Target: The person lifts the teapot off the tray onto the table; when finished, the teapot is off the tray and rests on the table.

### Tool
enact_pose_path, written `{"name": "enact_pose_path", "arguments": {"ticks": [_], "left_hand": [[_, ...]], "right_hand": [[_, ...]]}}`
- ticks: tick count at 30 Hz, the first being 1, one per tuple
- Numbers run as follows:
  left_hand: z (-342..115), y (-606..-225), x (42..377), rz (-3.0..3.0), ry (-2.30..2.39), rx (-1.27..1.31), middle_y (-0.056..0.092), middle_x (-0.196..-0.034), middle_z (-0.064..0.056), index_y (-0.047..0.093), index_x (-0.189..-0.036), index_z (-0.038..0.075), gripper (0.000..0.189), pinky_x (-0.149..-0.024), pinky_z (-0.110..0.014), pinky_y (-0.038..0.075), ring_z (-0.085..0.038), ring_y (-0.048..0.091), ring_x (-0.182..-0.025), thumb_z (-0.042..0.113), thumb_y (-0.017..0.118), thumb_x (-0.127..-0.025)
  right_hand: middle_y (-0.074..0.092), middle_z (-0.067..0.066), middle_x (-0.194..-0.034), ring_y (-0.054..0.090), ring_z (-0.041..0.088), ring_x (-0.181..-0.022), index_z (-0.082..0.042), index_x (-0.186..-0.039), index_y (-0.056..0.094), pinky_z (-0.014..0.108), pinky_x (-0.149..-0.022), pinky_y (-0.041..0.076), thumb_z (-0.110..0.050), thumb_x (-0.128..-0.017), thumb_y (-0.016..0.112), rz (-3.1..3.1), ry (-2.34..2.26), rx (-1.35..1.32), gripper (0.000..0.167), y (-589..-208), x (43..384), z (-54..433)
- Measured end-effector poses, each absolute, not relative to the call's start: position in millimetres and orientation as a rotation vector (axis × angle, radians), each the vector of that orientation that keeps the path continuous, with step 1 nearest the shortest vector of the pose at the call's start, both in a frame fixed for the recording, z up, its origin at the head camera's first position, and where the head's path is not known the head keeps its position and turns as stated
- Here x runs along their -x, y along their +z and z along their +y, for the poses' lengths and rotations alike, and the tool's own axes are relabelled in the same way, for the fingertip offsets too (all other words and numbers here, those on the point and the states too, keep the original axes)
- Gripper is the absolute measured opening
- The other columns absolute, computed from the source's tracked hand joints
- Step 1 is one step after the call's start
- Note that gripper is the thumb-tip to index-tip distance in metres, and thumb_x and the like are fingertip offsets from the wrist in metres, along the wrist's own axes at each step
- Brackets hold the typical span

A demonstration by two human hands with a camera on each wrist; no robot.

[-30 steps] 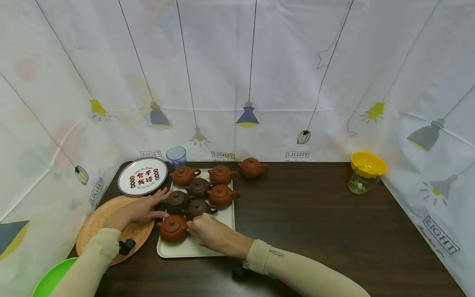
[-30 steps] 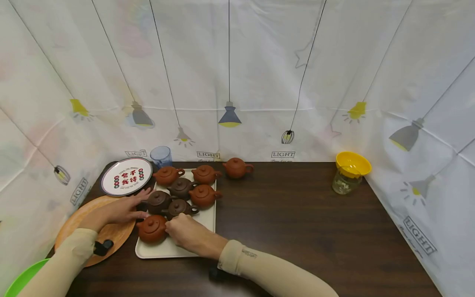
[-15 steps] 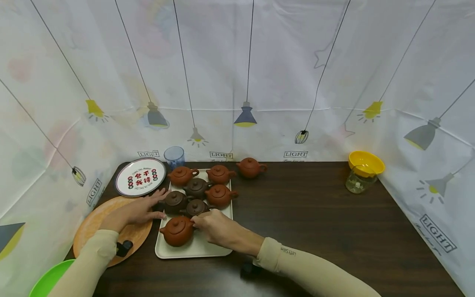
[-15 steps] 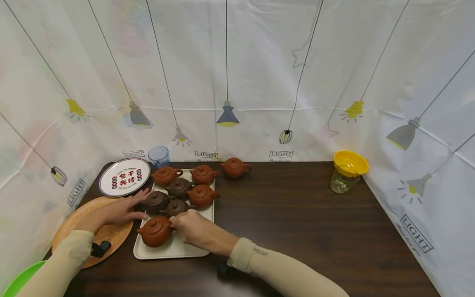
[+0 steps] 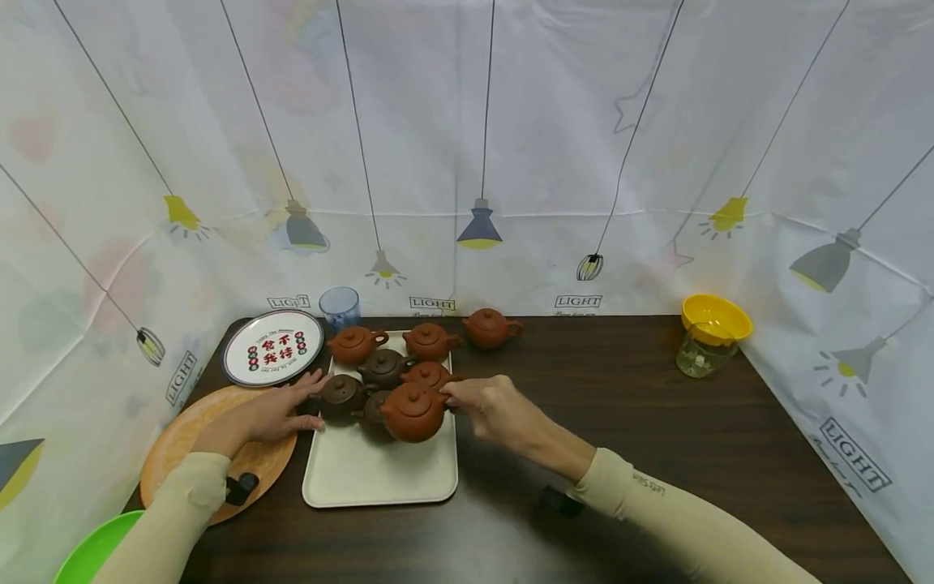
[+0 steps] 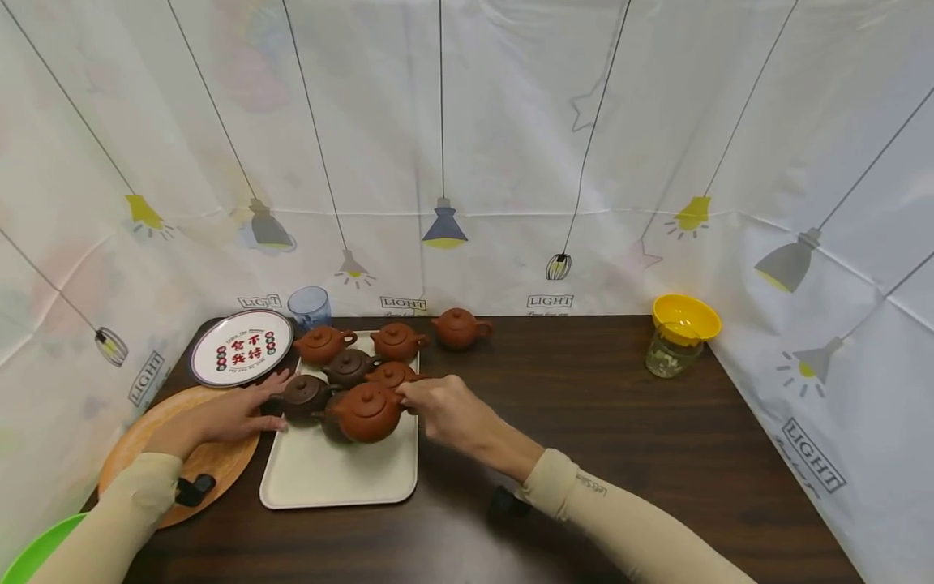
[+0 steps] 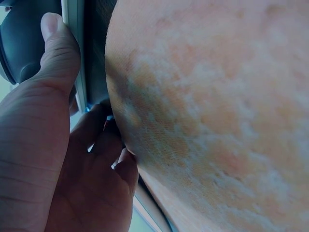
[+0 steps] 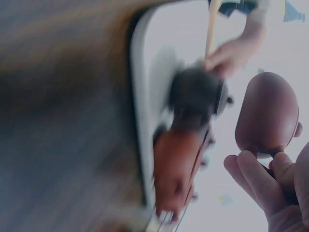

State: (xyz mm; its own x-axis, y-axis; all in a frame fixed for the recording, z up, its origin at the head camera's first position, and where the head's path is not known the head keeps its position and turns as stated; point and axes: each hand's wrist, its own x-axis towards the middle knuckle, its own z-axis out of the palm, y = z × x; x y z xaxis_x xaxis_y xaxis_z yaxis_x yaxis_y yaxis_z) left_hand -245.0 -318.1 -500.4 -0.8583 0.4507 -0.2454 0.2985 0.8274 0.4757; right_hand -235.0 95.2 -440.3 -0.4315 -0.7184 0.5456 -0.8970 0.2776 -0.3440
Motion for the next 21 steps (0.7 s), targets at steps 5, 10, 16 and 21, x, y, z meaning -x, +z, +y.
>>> {"name": "enact_pose_path", "arguments": {"ticks": [5,10,16,21], "left_hand": [[-318,-498,245,2.651,0.614,-0.562,0.016,-0.176,-0.031,0.028,-0.169,0.002,0.091,-0.126,-0.075,0.025,-0.057,0.016,-0.161,0.050,0.068,-0.103],[-318,-495,244,2.661,0.614,-0.582,0.017,-0.175,-0.034,0.030,-0.168,-0.001,0.090,-0.125,-0.075,0.026,-0.059,0.017,-0.160,0.048,0.069,-0.102],[-318,-493,243,2.659,0.622,-0.604,0.017,-0.172,-0.038,0.031,-0.166,-0.005,0.090,-0.123,-0.076,0.027,-0.061,0.019,-0.158,0.045,0.070,-0.102],[-315,-494,243,2.650,0.630,-0.610,0.016,-0.172,-0.039,0.029,-0.167,-0.004,0.090,-0.123,-0.077,0.027,-0.061,0.020,-0.158,0.045,0.069,-0.103]], "right_hand": [[0.083,0.020,-0.106,0.084,0.026,-0.091,0.005,-0.116,0.078,0.028,-0.077,0.067,0.024,-0.089,0.068,-2.317,0.828,-1.291,0.033,-436,261,142],[0.082,0.022,-0.108,0.083,0.031,-0.090,0.003,-0.118,0.079,0.033,-0.066,0.067,0.020,-0.094,0.066,-2.427,0.735,-1.044,0.032,-444,291,191],[0.083,0.022,-0.106,0.079,0.026,-0.073,0.001,-0.115,0.082,0.020,-0.050,0.039,0.013,-0.097,0.066,-2.512,0.723,-0.760,0.027,-465,325,239],[0.082,0.023,-0.107,0.067,0.019,-0.065,0.002,-0.119,0.081,0.022,-0.053,0.037,0.008,-0.100,0.065,-2.603,0.707,-0.576,0.026,-481,349,266]]}}
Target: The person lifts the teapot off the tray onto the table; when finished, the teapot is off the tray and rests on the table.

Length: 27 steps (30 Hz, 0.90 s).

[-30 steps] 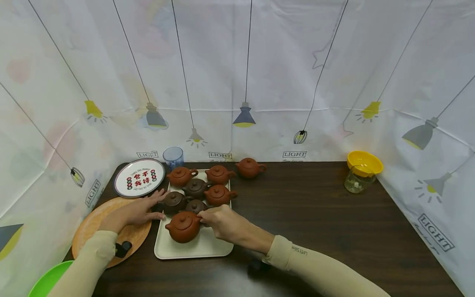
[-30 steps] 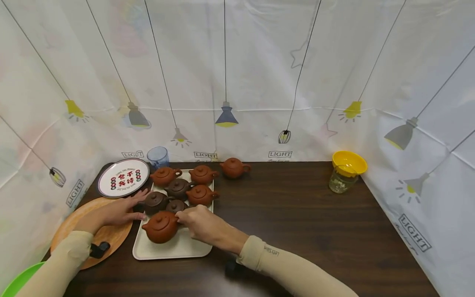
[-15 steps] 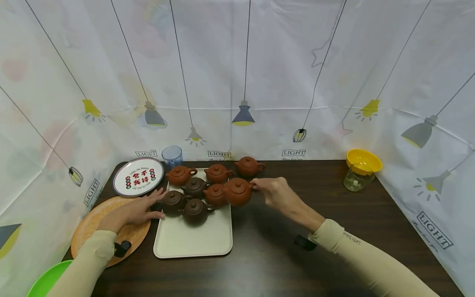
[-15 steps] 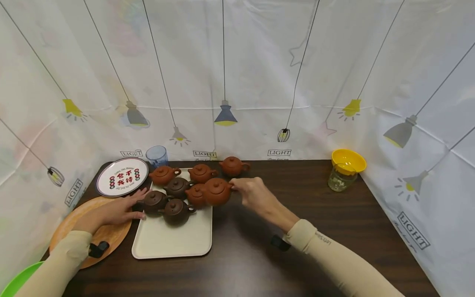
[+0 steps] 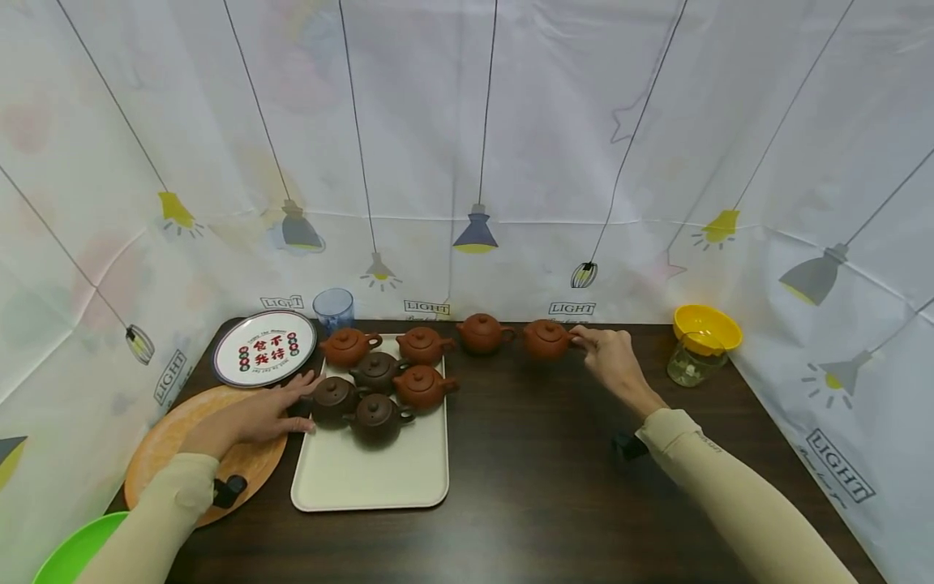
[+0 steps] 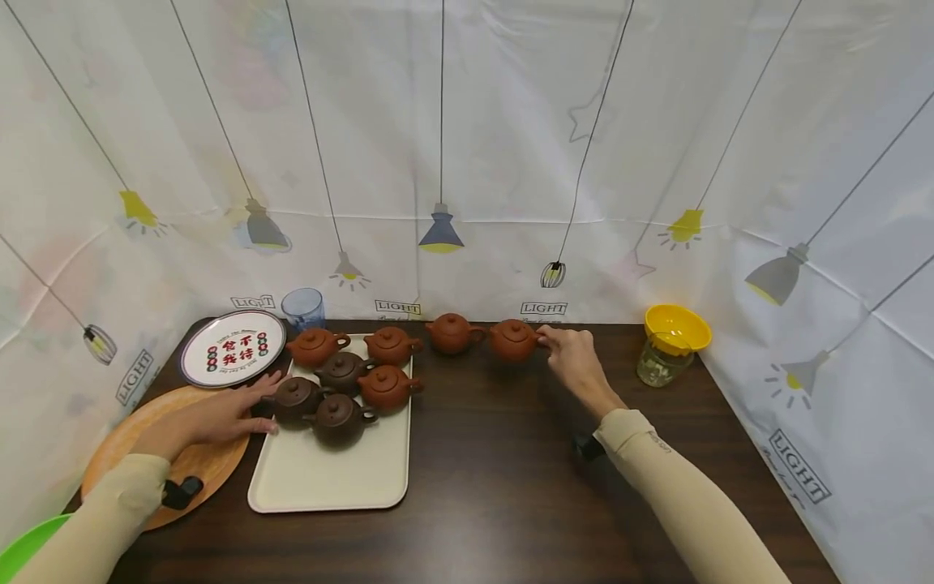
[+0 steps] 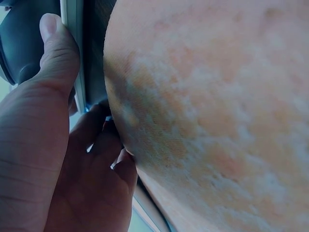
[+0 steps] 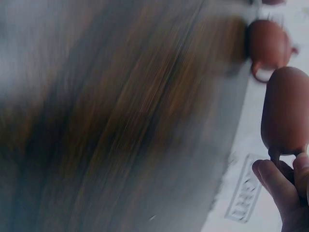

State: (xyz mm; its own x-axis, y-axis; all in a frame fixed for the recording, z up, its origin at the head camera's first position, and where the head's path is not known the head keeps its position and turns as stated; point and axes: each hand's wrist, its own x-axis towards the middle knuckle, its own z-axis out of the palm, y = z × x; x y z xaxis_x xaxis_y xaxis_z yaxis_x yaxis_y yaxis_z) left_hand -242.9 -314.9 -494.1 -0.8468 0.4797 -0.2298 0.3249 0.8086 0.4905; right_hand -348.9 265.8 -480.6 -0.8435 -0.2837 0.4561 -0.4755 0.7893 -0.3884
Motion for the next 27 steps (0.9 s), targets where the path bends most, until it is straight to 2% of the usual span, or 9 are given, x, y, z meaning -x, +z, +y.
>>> {"name": "enact_pose_path", "arguments": {"ticks": [2,8,17,20,25,27], "left_hand": [[-315,-494,242,2.646,0.637,-0.602,0.016,-0.173,-0.038,0.029,-0.168,-0.002,0.090,-0.123,-0.077,0.026,-0.061,0.018,-0.159,0.046,0.069,-0.103],[-316,-497,242,2.643,0.650,-0.589,0.017,-0.174,-0.034,0.029,-0.168,0.000,0.090,-0.124,-0.077,0.023,-0.060,0.016,-0.160,0.047,0.069,-0.103],[-317,-503,245,2.651,0.661,-0.635,0.016,-0.173,-0.038,0.027,-0.168,-0.002,0.090,-0.123,-0.079,0.022,-0.061,0.017,-0.159,0.045,0.068,-0.104],[-317,-502,244,2.658,0.662,-0.627,0.016,-0.173,-0.037,0.028,-0.168,-0.002,0.090,-0.124,-0.078,0.023,-0.061,0.017,-0.159,0.045,0.069,-0.103],[-318,-499,243,2.661,0.664,-0.606,0.018,-0.174,-0.035,0.030,-0.168,0.000,0.089,-0.124,-0.077,0.024,-0.061,0.017,-0.159,0.045,0.070,-0.102],[-318,-499,243,2.656,0.666,-0.603,0.017,-0.174,-0.035,0.030,-0.168,-0.001,0.089,-0.125,-0.077,0.023,-0.061,0.016,-0.159,0.045,0.070,-0.103]], "right_hand": [[0.082,0.023,-0.109,0.061,0.018,-0.064,0.001,-0.121,0.080,0.023,-0.052,0.037,0.008,-0.101,0.064,-2.651,0.704,-0.520,0.027,-485,356,271],[0.082,0.024,-0.108,0.070,0.021,-0.073,0.000,-0.119,0.081,0.025,-0.055,0.042,0.007,-0.099,0.064,-2.704,0.722,-0.452,0.027,-494,369,274],[0.083,0.019,-0.101,0.063,0.022,-0.069,-0.004,-0.110,0.084,0.032,-0.062,0.047,-0.001,-0.102,0.068,-2.698,0.632,-0.478,0.018,-505,384,269],[0.083,0.020,-0.105,0.064,0.024,-0.073,-0.001,-0.115,0.083,0.032,-0.061,0.045,0.004,-0.101,0.065,-2.741,0.628,-0.489,0.024,-501,388,268],[0.081,0.023,-0.114,0.072,0.028,-0.089,0.004,-0.127,0.077,0.027,-0.060,0.041,0.011,-0.100,0.056,-2.842,0.654,-0.477,0.035,-494,391,266],[0.080,0.023,-0.116,0.072,0.029,-0.089,0.005,-0.130,0.075,0.027,-0.058,0.039,0.011,-0.100,0.055,-2.863,0.668,-0.466,0.036,-494,391,266]]}}
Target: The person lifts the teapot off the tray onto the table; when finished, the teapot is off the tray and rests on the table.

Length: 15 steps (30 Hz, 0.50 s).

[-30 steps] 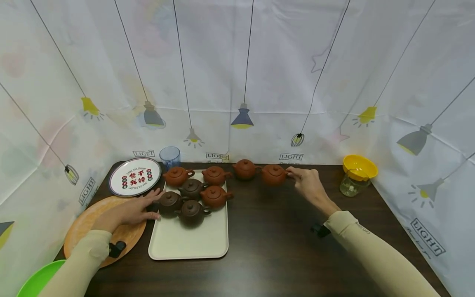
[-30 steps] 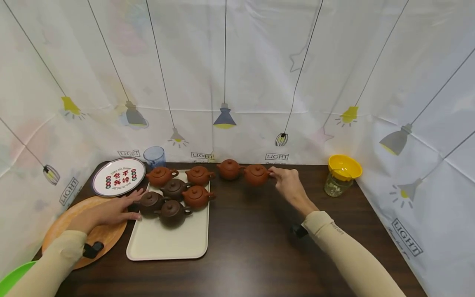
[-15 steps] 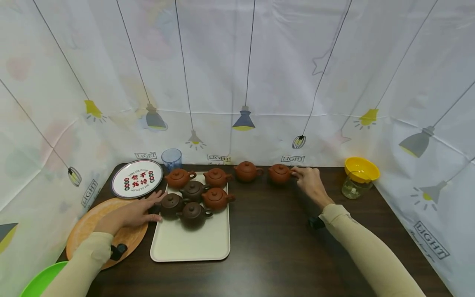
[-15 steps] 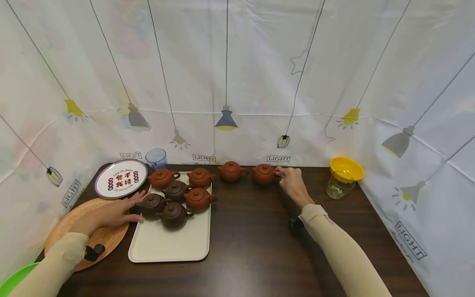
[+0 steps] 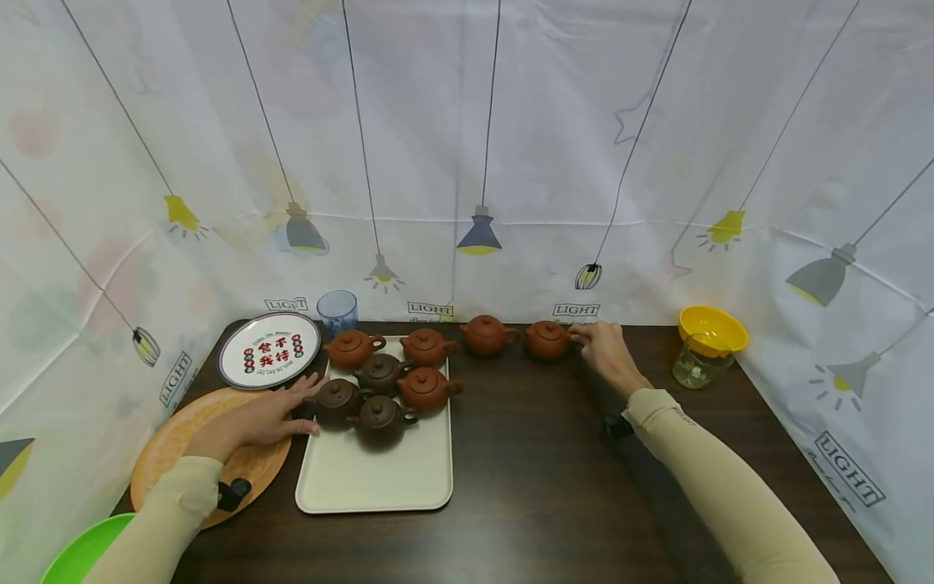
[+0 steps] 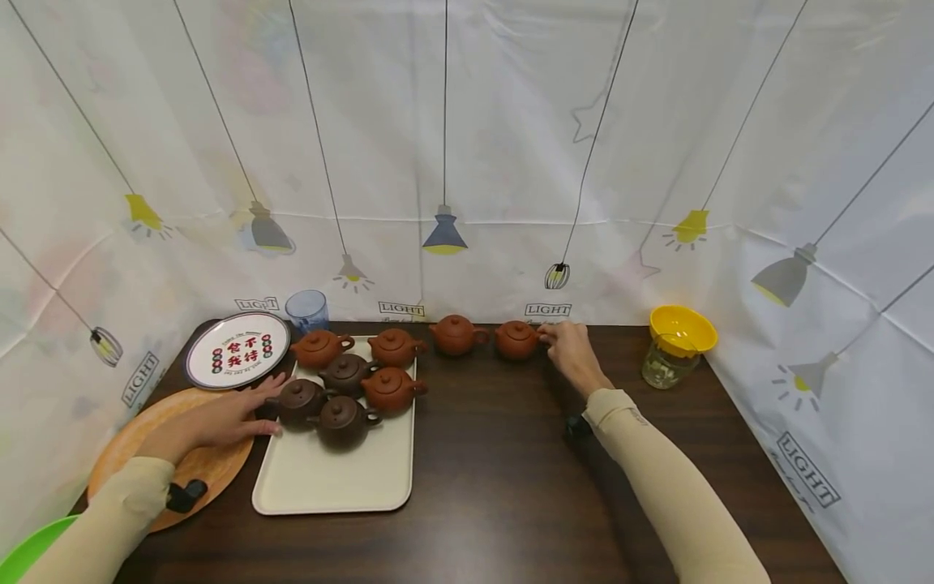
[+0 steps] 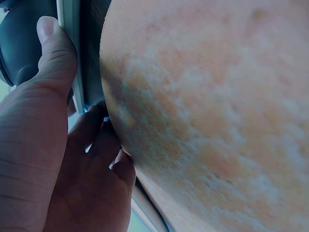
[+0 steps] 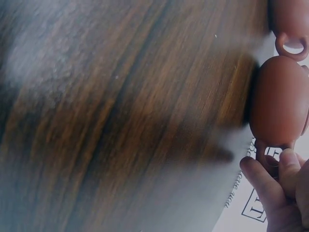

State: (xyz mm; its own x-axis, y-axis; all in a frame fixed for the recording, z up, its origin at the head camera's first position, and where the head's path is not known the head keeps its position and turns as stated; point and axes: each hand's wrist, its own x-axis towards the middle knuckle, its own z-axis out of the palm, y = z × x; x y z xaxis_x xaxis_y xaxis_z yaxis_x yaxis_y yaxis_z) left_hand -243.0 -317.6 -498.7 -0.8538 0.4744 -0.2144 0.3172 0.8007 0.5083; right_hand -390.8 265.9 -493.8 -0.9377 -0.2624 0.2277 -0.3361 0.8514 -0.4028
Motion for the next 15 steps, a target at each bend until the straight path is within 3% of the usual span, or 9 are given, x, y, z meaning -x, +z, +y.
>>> {"name": "enact_pose_path", "arguments": {"ticks": [8,15], "left_hand": [[-316.2,-499.1,242.9,2.656,0.637,-0.592,0.017,-0.174,-0.034,0.031,-0.167,-0.002,0.089,-0.125,-0.077,0.024,-0.060,0.017,-0.160,0.048,0.068,-0.103],[-316.8,-499.8,242.7,2.664,0.632,-0.586,0.018,-0.175,-0.033,0.031,-0.168,0.000,0.089,-0.124,-0.077,0.024,-0.060,0.018,-0.159,0.047,0.068,-0.103]], "right_hand": [[0.079,0.025,-0.117,0.075,0.031,-0.096,0.006,-0.131,0.074,0.027,-0.057,0.039,0.012,-0.100,0.054,-2.878,0.672,-0.465,0.037,-492.0,388.2,266.1],[0.080,0.025,-0.113,0.064,0.027,-0.076,0.005,-0.125,0.077,0.032,-0.062,0.045,0.002,-0.104,0.062,-2.804,0.619,-0.570,0.026,-492.6,386.8,267.3]]}}
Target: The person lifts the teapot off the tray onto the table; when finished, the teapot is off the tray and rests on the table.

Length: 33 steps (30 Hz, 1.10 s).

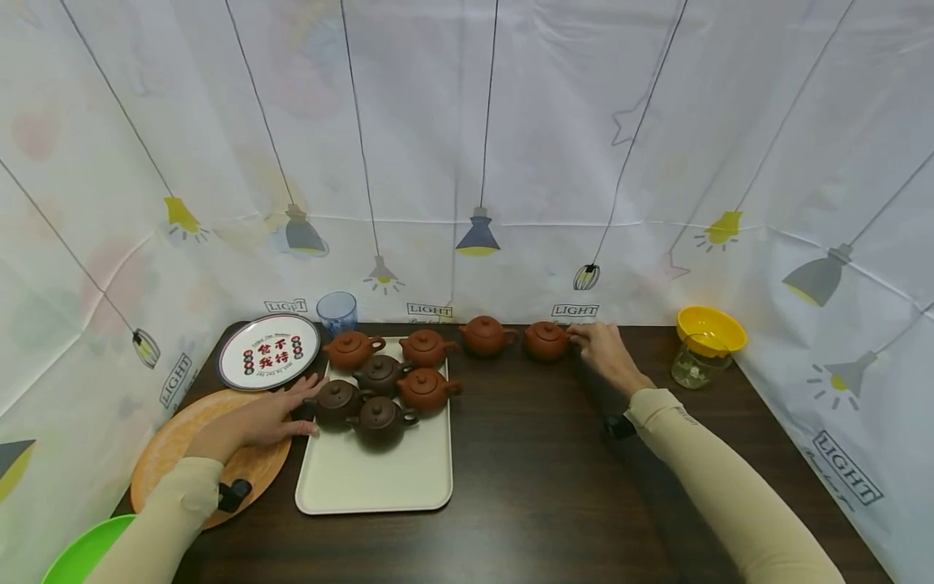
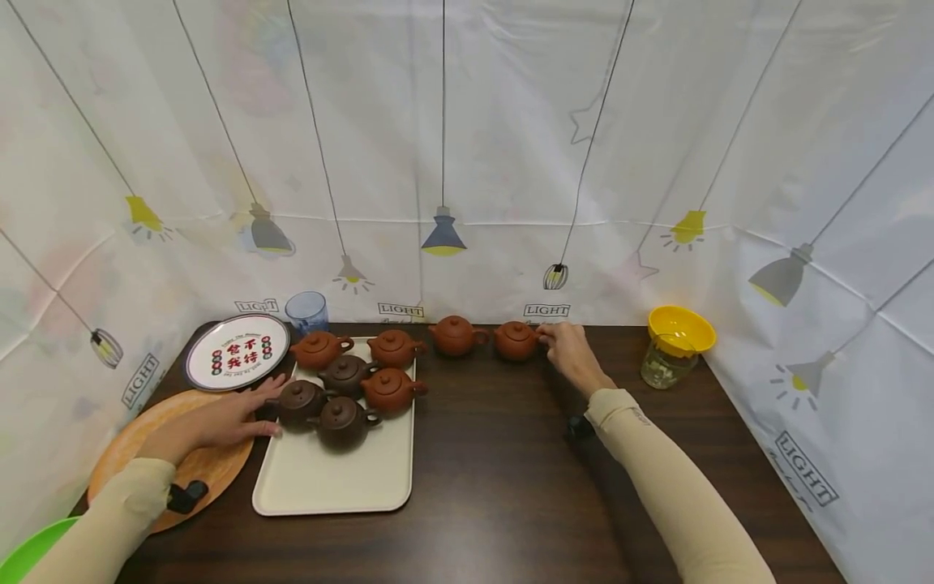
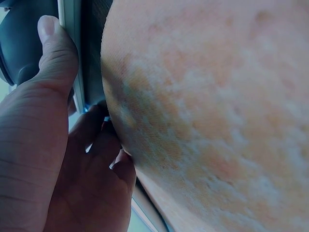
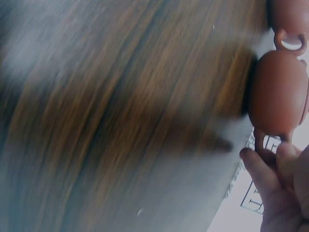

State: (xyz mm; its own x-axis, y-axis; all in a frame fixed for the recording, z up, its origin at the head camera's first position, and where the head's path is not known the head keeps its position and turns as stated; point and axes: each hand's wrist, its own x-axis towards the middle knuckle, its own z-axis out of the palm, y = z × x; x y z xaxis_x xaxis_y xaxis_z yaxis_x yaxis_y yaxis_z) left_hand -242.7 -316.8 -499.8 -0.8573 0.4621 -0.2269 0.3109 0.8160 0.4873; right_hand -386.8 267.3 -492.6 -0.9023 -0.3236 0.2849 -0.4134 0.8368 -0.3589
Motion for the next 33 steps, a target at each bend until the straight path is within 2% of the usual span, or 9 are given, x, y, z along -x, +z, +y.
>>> {"name": "enact_pose_path", "arguments": {"ticks": [7,9,12,16,17,20,23,29,33], "left_hand": [[-318,-502,242,2.662,0.623,-0.582,0.018,-0.174,-0.034,0.030,-0.168,0.000,0.089,-0.124,-0.078,0.023,-0.060,0.018,-0.159,0.047,0.068,-0.103],[-319,-503,242,2.666,0.623,-0.583,0.018,-0.174,-0.034,0.030,-0.168,0.000,0.089,-0.124,-0.078,0.023,-0.060,0.018,-0.159,0.047,0.068,-0.103],[-319,-503,242,2.663,0.624,-0.587,0.017,-0.174,-0.034,0.029,-0.168,0.000,0.089,-0.125,-0.078,0.022,-0.060,0.017,-0.160,0.047,0.068,-0.103],[-321,-503,243,2.666,0.620,-0.580,0.016,-0.175,-0.033,0.029,-0.168,0.000,0.090,-0.126,-0.076,0.022,-0.059,0.016,-0.160,0.048,0.068,-0.103],[-321,-502,243,2.667,0.619,-0.575,0.016,-0.175,-0.032,0.028,-0.168,0.001,0.090,-0.126,-0.076,0.022,-0.058,0.016,-0.161,0.049,0.067,-0.103],[-322,-502,243,2.669,0.621,-0.567,0.016,-0.176,-0.032,0.028,-0.169,0.001,0.091,-0.125,-0.077,0.022,-0.058,0.016,-0.161,0.049,0.067,-0.103],[-321,-502,243,2.663,0.621,-0.567,0.016,-0.175,-0.032,0.027,-0.169,0.002,0.090,-0.125,-0.078,0.021,-0.059,0.016,-0.160,0.049,0.067,-0.103],[-319,-503,243,2.670,0.622,-0.583,0.017,-0.175,-0.032,0.029,-0.169,0.002,0.089,-0.125,-0.078,0.022,-0.059,0.017,-0.160,0.048,0.067,-0.103],[-317,-500,243,2.668,0.646,-0.581,0.018,-0.175,-0.033,0.029,-0.168,0.001,0.089,-0.125,-0.077,0.023,-0.060,0.017,-0.160,0.047,0.069,-0.103]], "right_hand": [[0.071,0.028,-0.137,0.072,0.037,-0.098,0.004,-0.142,0.067,0.050,-0.080,0.056,-0.005,-0.104,0.067,-2.768,0.680,-0.615,0.038,-492,380,270],[0.069,0.027,-0.139,0.070,0.033,-0.092,0.003,-0.144,0.065,0.046,-0.077,0.055,-0.005,-0.104,0.068,-2.751,0.700,-0.610,0.041,-491,379,269],[0.073,0.026,-0.134,0.061,0.022,-0.065,-0.001,-0.145,0.066,0.033,-0.060,0.047,-0.007,-0.104,0.070,-2.736,0.765,-0.581,0.041,-486,376,264],[0.077,0.023,-0.128,0.037,0.015,-0.042,-0.008,-0.145,0.068,0.028,-0.048,0.037,-0.012,-0.104,0.071,-2.710,0.875,-0.585,0.041,-470,369,243],[0.077,0.022,-0.128,0.045,0.016,-0.043,-0.010,-0.146,0.068,0.030,-0.050,0.042,-0.014,-0.104,0.071,-2.698,0.891,-0.604,0.041,-464,366,235],[0.074,0.018,-0.136,0.074,0.026,-0.068,-0.011,-0.144,0.070,0.041,-0.067,0.062,-0.016,-0.104,0.072,-2.659,0.949,-0.697,0.041,-448,355,209],[0.076,0.015,-0.135,0.079,0.033,-0.111,-0.010,-0.139,0.073,0.052,-0.090,0.065,-0.017,-0.102,0.075,-2.644,1.019,-0.782,0.038,-437,340,181],[0.082,0.012,-0.121,0.079,0.029,-0.113,-0.008,-0.125,0.081,0.048,-0.094,0.065,-0.017,-0.097,0.081,-2.612,1.133,-0.943,0.029,-428,308,132],[0.082,0.013,-0.116,0.081,0.027,-0.102,-0.006,-0.123,0.081,0.043,-0.085,0.067,-0.015,-0.096,0.082,-2.587,1.227,-1.111,0.028,-431,289,104]]}}
